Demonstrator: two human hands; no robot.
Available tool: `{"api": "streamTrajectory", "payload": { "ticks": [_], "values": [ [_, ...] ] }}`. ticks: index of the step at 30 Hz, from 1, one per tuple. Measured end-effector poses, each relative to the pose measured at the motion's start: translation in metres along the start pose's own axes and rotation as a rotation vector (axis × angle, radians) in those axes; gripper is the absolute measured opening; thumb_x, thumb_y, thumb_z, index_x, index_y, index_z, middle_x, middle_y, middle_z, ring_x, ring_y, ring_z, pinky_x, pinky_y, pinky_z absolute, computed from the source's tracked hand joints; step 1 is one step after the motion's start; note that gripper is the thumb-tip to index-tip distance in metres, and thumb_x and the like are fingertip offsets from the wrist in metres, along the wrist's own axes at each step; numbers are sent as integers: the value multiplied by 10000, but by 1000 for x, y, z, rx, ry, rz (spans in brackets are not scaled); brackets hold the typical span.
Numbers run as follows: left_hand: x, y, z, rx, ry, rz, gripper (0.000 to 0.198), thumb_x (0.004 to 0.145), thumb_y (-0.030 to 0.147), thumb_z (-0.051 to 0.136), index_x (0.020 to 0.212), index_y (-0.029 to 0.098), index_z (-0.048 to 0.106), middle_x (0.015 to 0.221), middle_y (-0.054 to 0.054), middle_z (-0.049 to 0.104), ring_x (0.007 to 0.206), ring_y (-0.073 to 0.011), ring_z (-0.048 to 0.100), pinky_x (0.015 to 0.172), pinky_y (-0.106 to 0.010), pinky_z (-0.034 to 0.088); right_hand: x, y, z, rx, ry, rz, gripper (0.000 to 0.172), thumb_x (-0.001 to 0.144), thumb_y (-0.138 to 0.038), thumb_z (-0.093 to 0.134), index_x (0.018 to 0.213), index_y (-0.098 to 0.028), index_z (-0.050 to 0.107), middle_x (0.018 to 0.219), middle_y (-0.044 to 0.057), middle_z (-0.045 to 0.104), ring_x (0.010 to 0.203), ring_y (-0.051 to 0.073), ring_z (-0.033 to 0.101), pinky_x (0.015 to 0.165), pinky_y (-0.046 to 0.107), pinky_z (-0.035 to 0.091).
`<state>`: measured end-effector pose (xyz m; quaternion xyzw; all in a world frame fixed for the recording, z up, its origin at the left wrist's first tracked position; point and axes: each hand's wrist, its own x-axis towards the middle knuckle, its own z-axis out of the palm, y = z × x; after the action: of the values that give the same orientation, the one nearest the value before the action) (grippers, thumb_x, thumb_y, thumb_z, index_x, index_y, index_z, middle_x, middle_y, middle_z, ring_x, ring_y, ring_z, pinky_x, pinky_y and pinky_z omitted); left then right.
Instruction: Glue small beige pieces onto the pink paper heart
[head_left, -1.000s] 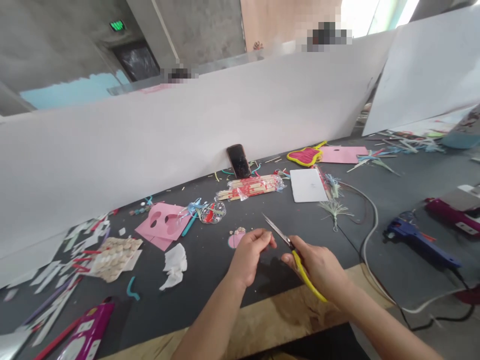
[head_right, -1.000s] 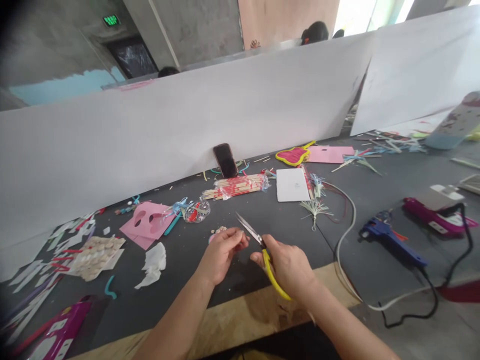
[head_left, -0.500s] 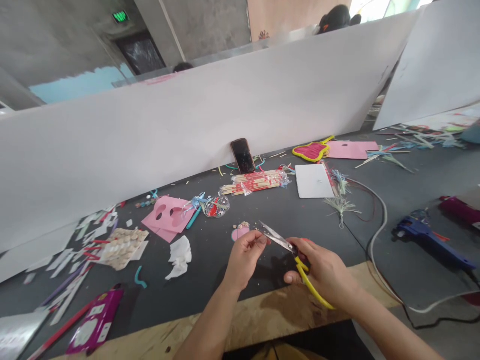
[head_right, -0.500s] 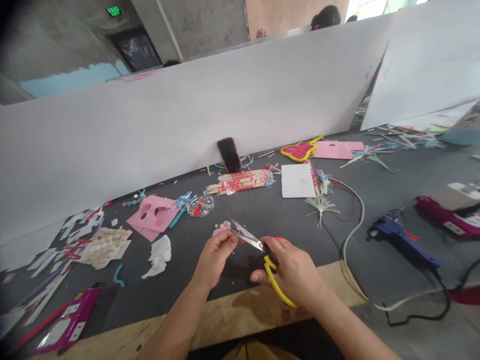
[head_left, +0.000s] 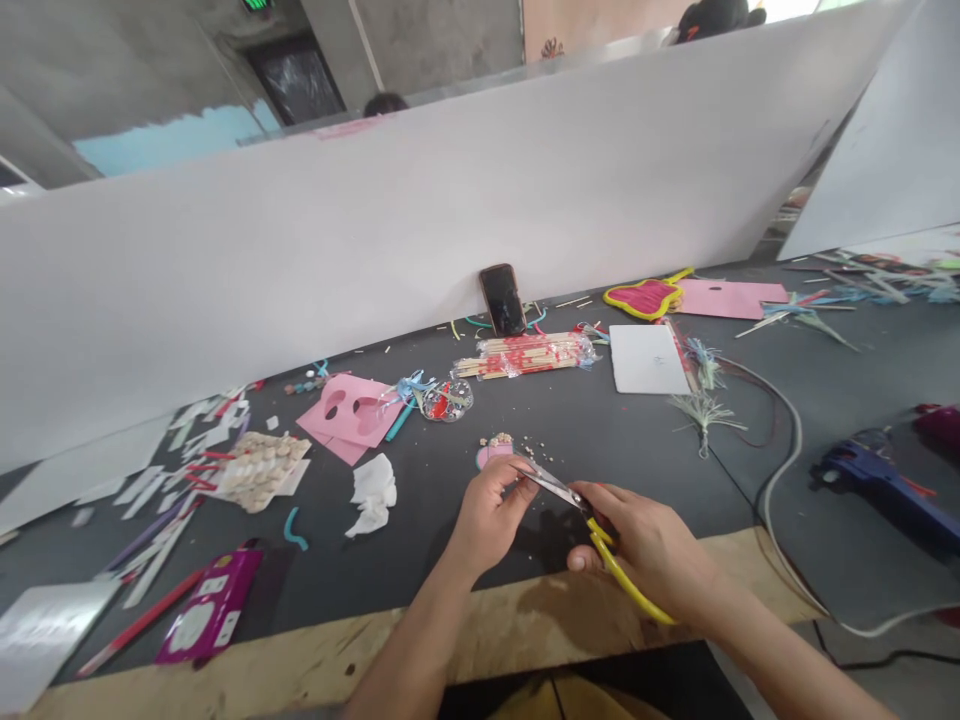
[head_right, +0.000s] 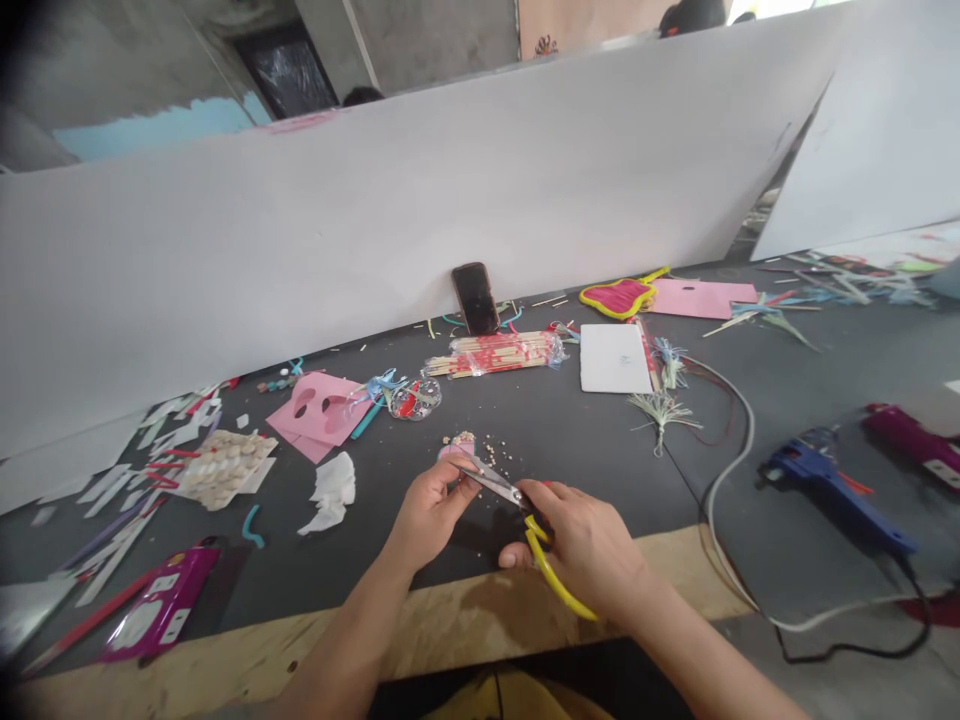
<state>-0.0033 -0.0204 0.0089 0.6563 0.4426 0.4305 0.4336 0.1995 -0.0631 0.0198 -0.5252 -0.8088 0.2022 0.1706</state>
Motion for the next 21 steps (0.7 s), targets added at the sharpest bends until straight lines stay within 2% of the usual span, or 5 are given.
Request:
{"api": "streamTrajectory", "payload": {
  "ticks": [5,11,14,17,21],
  "values": [
    [0,1,-2,-14,40,-5,176,817,330,611,738,200,698,844,-68,658,893,-222,585,852,-312,423,2,-4,1,-66,-24,-5,498,887,-591,428,1153,-190,558,883,90,691,772,242,677,619,292,465],
    [-1,7,-2,-26,47,-4,194,827,325,600,718,199,698,817,-66,648,874,-218,581,841,-305,426,3,0,13,-153,60,-61,467,950,-543,302,1067,-174,564,819,92,702,668,198,674,542,254,406],
    [-2,8,-2,0,46,-11,206,843,316,579,728,188,691,825,-66,637,863,-212,576,817,-294,427,5,-1,15,-200,41,-61,468,960,-540,257,951,-186,564,734,68,691,600,195,662,489,253,349],
    [-5,8,-1,16,55,-61,205,851,312,564,750,178,683,841,-59,635,832,-199,571,785,-278,421,5,-3,16,-235,28,-34,447,964,-524,253,849,-200,540,684,52,673,551,197,647,462,259,300],
    [-10,8,1,21,118,-181,185,831,330,588,755,184,671,788,-26,651,749,-179,564,718,-254,405,6,-5,19,-230,59,-18,453,957,-546,268,936,-189,546,731,57,676,587,196,652,485,255,323]
  ]
}}
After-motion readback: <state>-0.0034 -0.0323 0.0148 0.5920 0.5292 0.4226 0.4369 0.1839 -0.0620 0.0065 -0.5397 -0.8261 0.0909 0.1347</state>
